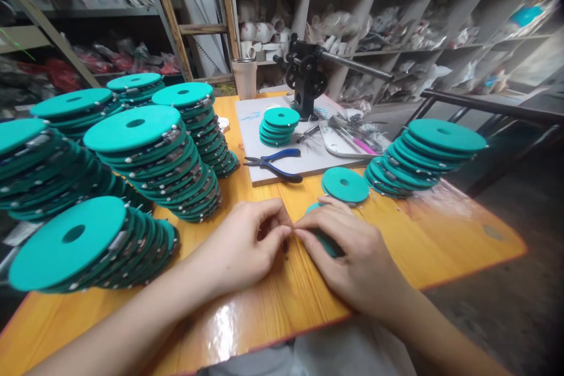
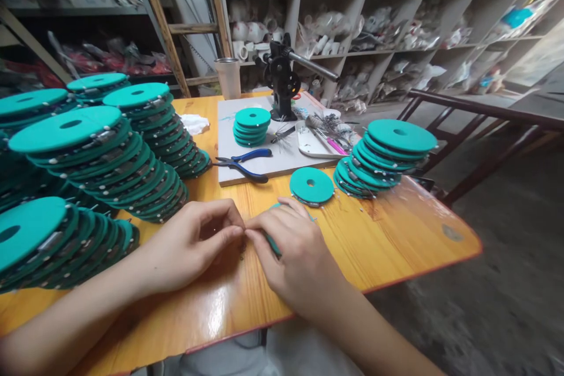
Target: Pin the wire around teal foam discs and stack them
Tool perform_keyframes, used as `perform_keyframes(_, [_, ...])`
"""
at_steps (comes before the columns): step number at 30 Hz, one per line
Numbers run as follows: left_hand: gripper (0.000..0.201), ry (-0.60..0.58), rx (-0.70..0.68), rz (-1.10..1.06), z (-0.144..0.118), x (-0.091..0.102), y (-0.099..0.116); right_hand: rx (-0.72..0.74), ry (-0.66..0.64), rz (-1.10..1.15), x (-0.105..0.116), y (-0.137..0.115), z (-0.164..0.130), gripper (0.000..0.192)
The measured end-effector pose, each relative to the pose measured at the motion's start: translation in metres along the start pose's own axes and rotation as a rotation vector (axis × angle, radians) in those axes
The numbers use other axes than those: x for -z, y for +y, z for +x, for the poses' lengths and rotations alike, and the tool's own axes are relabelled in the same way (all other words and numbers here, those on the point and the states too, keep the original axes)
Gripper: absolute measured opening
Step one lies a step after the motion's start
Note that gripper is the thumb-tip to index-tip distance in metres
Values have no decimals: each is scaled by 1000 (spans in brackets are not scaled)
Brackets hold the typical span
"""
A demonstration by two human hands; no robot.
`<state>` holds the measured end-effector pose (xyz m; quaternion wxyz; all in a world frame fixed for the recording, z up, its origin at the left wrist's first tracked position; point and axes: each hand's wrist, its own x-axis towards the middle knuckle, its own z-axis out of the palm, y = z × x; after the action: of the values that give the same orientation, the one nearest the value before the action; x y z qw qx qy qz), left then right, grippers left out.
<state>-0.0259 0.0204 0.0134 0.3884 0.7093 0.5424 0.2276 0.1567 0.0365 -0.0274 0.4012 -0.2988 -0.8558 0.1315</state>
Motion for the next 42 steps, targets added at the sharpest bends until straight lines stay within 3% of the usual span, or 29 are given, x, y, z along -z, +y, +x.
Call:
perform_keyframes(6, [18,-34,49,-66,2,0,-1,-44,-54,32,1,-2,-4,13])
perform_keyframes(14, [10,-201,22,269,-1,8,-3,-143,-70,166,8,-2,0,12])
perform_keyframes(17, [4,-200,7,237,1,3,-5,-147,-64,204,9,-1,1,12])
perform_keyframes(26, [10,-187,-29,180,2,-2,-7,-173,-39,200,11,1,-1,12])
perform_keyframes(29, [7,-133,52,1,4,0,-7,-199,-32,187,11,2,0,12])
perform_keyframes(36, [16,-4,261,-690,12,-6,-13,-204,-6,146,11,1,0,10])
perform_keyframes(42, [22,5,309,-908,13,-10,-10,-185,13,119,9,0,-2,9])
